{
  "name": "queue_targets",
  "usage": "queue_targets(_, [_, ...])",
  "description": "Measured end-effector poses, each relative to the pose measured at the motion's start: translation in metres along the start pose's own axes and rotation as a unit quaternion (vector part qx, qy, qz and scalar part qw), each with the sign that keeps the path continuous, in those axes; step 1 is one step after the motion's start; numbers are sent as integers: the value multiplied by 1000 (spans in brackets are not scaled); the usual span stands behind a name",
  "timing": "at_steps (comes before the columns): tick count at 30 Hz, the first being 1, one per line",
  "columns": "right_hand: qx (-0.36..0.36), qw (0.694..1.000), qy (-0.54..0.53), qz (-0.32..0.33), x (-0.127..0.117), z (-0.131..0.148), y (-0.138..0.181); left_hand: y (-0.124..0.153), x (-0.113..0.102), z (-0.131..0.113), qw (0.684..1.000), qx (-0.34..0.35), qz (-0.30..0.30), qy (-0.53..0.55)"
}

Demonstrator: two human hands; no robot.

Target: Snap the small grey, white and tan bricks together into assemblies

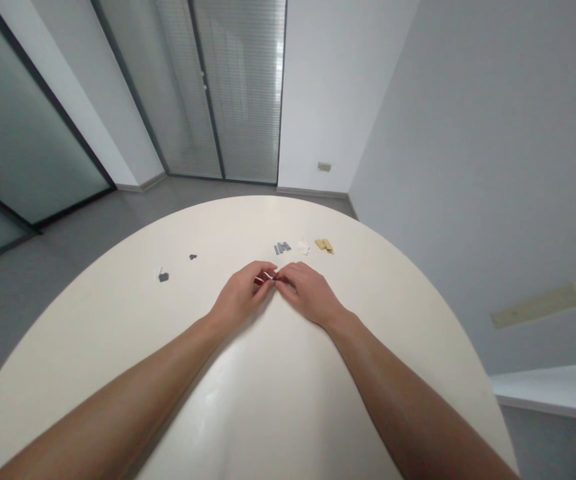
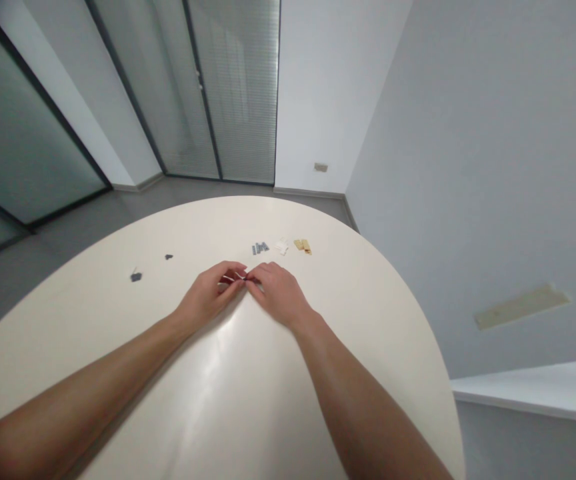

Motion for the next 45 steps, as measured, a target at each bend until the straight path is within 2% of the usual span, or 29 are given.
queue_targets(15, [53,998,-29,-36,1,-7,1,-1,-2,-4,1000,-19,-3,-22])
queue_targets(28, [10,1000,-17,-21,1,-4,1,-1,-3,2,999,-19,-21,-34])
queue_targets(41, [36,998,-35,-34,1,-6,2,-1,-3,2,999,-31,-10,-39])
queue_targets(45, [23,998,-58,-29,0,-3,2,-1,-3,1,999,-27,-7,-37])
Point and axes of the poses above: each hand's wrist, its own y-axis away from the middle knuckle, its own x-axis out of the palm, z = x × y, the point moved 5 cm from there along -y, towards the middle knuckle
